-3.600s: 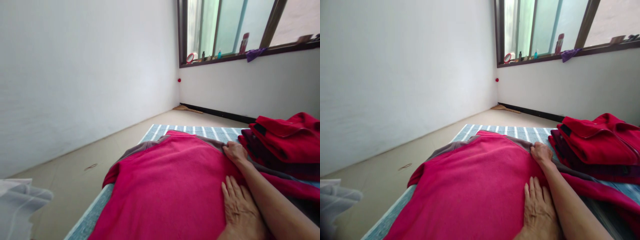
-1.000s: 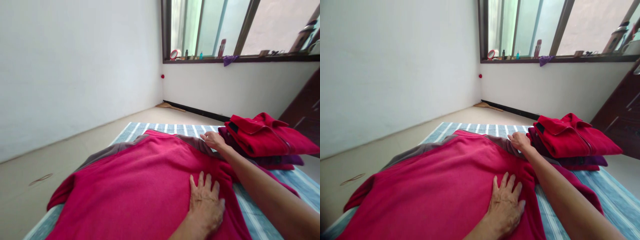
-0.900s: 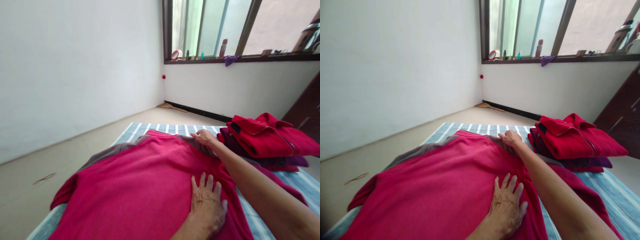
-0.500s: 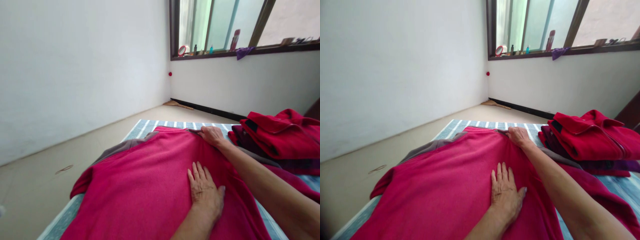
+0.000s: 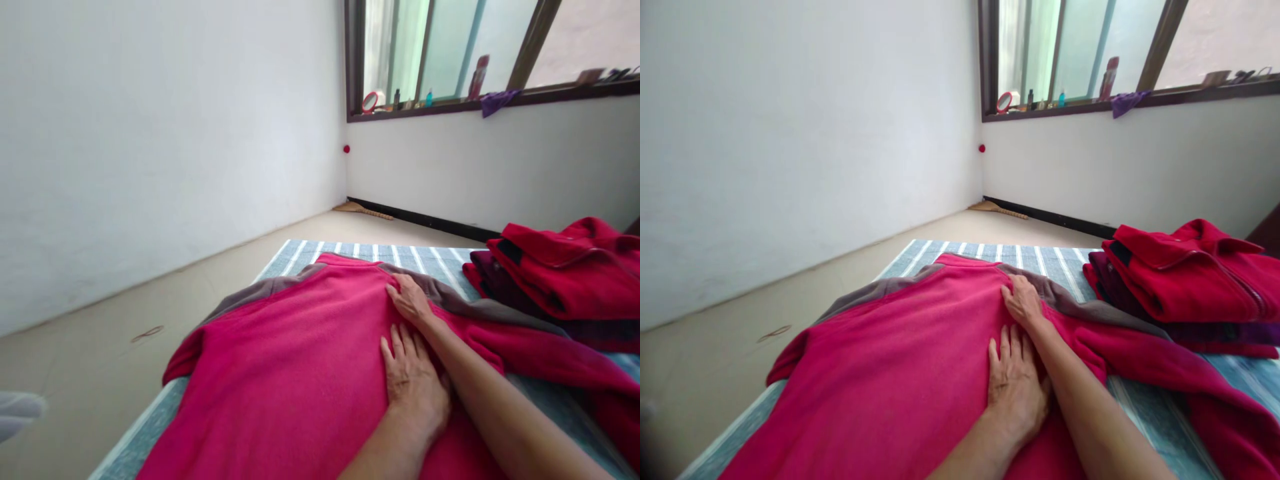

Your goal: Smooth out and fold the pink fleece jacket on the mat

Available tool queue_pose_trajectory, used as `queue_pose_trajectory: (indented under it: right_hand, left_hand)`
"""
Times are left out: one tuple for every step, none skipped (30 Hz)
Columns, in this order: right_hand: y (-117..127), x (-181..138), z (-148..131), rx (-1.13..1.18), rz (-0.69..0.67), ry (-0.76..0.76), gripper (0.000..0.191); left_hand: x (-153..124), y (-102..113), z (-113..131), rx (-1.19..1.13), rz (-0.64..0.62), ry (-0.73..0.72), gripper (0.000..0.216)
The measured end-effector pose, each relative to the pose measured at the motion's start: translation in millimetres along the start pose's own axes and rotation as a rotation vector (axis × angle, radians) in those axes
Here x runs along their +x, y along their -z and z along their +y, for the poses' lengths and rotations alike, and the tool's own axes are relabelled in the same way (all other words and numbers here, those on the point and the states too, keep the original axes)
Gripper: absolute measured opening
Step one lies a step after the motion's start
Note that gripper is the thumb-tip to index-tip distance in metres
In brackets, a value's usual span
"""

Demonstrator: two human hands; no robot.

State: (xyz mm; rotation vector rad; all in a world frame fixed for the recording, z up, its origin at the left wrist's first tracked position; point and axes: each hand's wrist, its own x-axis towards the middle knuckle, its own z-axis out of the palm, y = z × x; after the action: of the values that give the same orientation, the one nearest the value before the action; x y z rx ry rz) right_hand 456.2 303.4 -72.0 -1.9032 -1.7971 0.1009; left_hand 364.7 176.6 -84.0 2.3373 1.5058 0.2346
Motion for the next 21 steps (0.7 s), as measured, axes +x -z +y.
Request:
queue_pose_trajectory:
  right_hand:
    - [-6.0, -4.4, 5.0, 0.006, -0.011, -0.017, 0.034]
    - [-11.3, -7.6, 10.2, 0.012, -0.014, -0.032, 0.034]
    - [-15.7, -9.6, 15.0, 0.021, -0.017, -0.037, 0.034]
    - [-19.0, -10.5, 18.9, 0.030, -0.020, -0.038, 0.034]
    - [-21.0, -10.5, 21.5, 0.039, -0.020, -0.036, 0.033]
    - [-21.8, -10.0, 22.8, 0.047, -0.019, -0.033, 0.032]
    - [-21.4, -9.0, 22.8, 0.055, -0.018, -0.033, 0.030]
    - [-20.2, -7.5, 21.7, 0.064, -0.013, -0.037, 0.029]
    - [-18.3, -5.6, 19.5, 0.072, -0.004, -0.047, 0.029]
    - [-16.3, -3.2, 16.3, 0.082, 0.011, -0.063, 0.029]
    - [-14.5, -0.2, 12.2, 0.093, 0.033, -0.083, 0.030]
    - [-13.3, 3.1, 7.5, 0.107, 0.060, -0.106, 0.032]
    - [-13.1, 6.3, 2.4, 0.124, 0.089, -0.130, 0.034]
    - [-14.1, 9.1, -3.0, 0.144, 0.117, -0.152, 0.036]
    - [-16.4, 11.0, -8.1, 0.166, 0.143, -0.174, 0.037]
    - [-19.9, 11.7, -12.8, 0.190, 0.162, -0.192, 0.039]
    - [-24.2, 11.1, -16.7, 0.212, 0.176, -0.207, 0.039]
    - [-29.1, 9.3, -19.7, 0.231, 0.184, -0.215, 0.038]
    - [-33.9, 6.7, -21.7, 0.249, 0.188, -0.214, 0.036]
    - [-38.4, 3.7, -22.8, 0.266, 0.193, -0.209, 0.034]
    - [-42.1, 1.0, -23.1, 0.282, 0.198, -0.201, 0.031]
  left_hand:
    - [-0.4, 1.8, -0.5, -0.019, -0.006, 0.002, 0.075]
    - [-0.9, 3.9, -1.3, -0.038, -0.017, 0.004, 0.076]
    - [-1.4, 6.2, -2.2, -0.056, -0.032, 0.004, 0.076]
    - [-2.0, 8.4, -3.3, -0.074, -0.049, 0.003, 0.077]
    - [-2.6, 10.4, -4.2, -0.092, -0.060, 0.000, 0.077]
    - [-3.0, 11.9, -5.0, -0.109, -0.064, -0.003, 0.077]
    - [-3.1, 12.7, -5.3, -0.127, -0.061, -0.001, 0.075]
    - [-2.7, 13.0, -5.4, -0.146, -0.047, 0.008, 0.072]
    - [-1.6, 13.0, -5.0, -0.167, -0.018, 0.031, 0.067]
    - [0.0, 13.0, -4.6, -0.190, 0.024, 0.064, 0.061]
    - [2.3, 13.4, -4.2, -0.214, 0.072, 0.109, 0.054]
    - [5.1, 14.5, -4.2, -0.244, 0.124, 0.157, 0.049]
    - [8.0, 16.5, -4.8, -0.288, 0.178, 0.201, 0.044]
    - [11.0, 19.4, -6.1, -0.346, 0.232, 0.241, 0.039]
    - [13.7, 22.9, -8.2, -0.416, 0.283, 0.272, 0.034]
    - [16.1, 26.9, -10.8, -0.488, 0.332, 0.298, 0.029]
    - [18.0, 30.8, -13.8, -0.554, 0.375, 0.320, 0.025]
    - [19.6, 34.3, -16.7, -0.605, 0.407, 0.336, 0.021]
    - [20.8, 37.1, -19.2, -0.638, 0.424, 0.349, 0.018]
    - [21.7, 38.9, -21.0, -0.655, 0.431, 0.357, 0.016]
    - [22.6, 39.9, -21.9, -0.661, 0.431, 0.361, 0.014]
